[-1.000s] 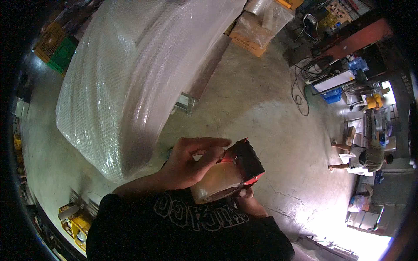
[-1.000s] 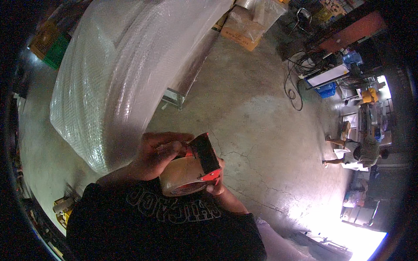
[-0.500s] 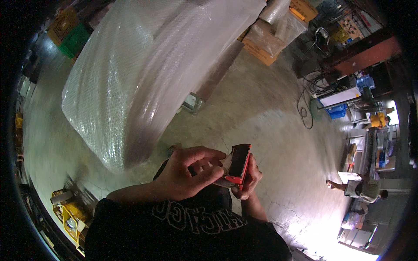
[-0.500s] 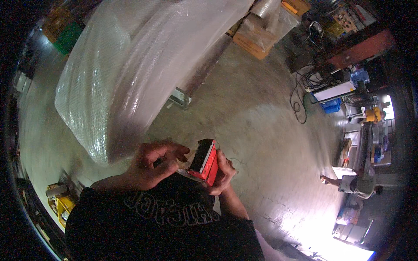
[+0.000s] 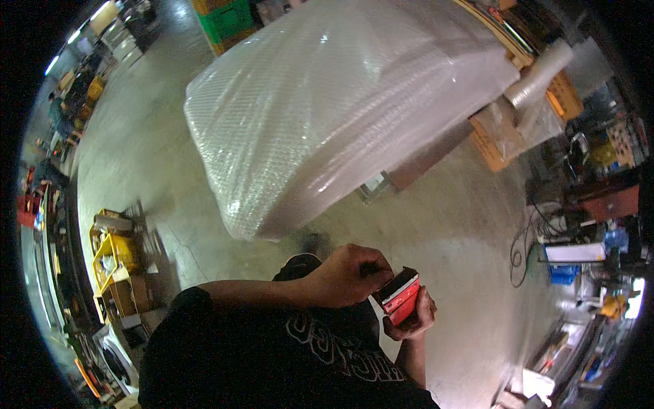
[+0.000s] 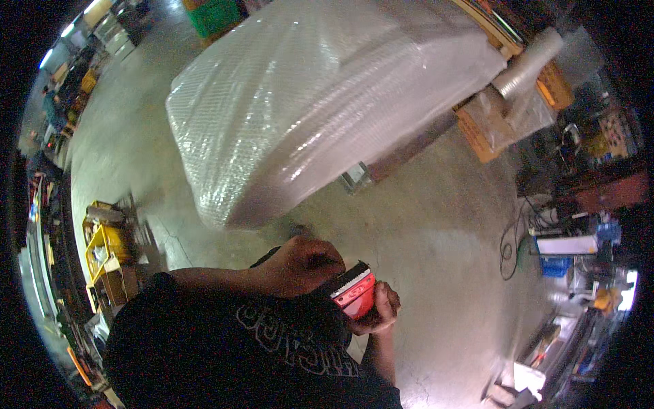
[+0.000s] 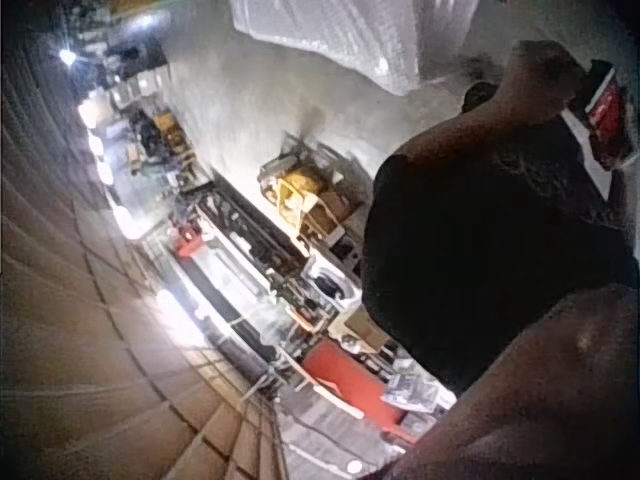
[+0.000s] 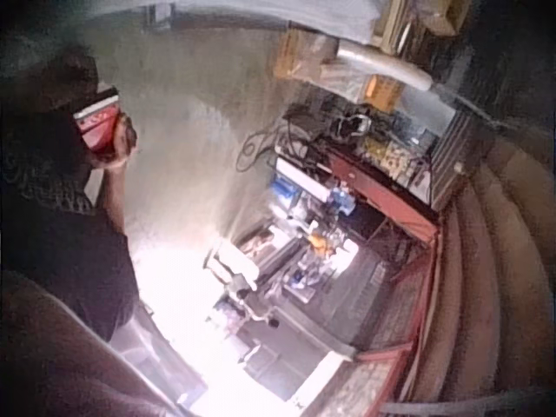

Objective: The person wraps a large item in bubble wrap and secures it with packing tape using a handheld dispenser. They then walk through the warehouse and hand the tape dispenser to a coworker.

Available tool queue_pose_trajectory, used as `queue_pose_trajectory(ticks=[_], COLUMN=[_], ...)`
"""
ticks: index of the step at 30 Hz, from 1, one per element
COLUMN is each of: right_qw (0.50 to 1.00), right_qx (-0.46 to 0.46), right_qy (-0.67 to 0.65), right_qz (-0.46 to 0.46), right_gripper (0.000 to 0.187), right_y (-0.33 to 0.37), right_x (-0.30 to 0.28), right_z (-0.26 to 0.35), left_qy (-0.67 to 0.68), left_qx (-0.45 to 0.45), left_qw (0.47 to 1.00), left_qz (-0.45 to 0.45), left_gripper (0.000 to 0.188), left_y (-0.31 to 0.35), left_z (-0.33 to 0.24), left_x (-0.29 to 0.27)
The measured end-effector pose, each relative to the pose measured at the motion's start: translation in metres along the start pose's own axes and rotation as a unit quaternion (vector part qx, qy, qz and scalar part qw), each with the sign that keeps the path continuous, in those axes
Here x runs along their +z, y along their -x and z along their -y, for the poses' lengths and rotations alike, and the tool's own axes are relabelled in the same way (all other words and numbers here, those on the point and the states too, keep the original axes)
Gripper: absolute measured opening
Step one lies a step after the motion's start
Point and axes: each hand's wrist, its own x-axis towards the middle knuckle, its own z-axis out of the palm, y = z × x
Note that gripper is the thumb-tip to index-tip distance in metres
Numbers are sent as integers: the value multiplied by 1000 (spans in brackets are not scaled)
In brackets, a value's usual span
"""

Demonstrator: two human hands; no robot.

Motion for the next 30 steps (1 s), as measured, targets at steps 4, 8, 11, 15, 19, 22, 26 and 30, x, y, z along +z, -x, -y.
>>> queue_pose_trajectory(ticks=[4, 8, 11, 15, 19, 22, 26, 30], right_qw=[997, 992, 980, 946, 927, 924, 906, 862], right_qx=[-2, -23, -37, 34, 52, 55, 75, 140], right_qy=[-3, -63, -108, -16, 21, 63, 102, 170], right_qz=[79, 111, 162, 322, 372, 374, 403, 456], right_gripper=[96, 87, 82, 84, 88, 96, 98, 97], right_y=[-26, -44, -71, -89, -116, -148, -172, -181], right_x=[5, 27, 38, 48, 71, 91, 147, 156], right_z=[1, 0, 20, 45, 69, 96, 114, 118], left_qy=[-47, -67, -165, -200, -276, -235, -318, -424], left_qx=[-34, 16, 86, -56, 37, 87, -1, 31], left_qw=[996, 988, 964, 916, 876, 875, 831, 789], left_qz=[-69, -137, -191, -343, -394, -414, -456, -444], left_gripper=[12, 8, 5, 7, 11, 13, 14, 55], left_y=[12, 27, 47, 79, 99, 87, 72, 64], left_z=[2, 22, 35, 21, 48, 63, 105, 124], left_x=[-10, -16, -30, -84, -141, -190, -236, -217])
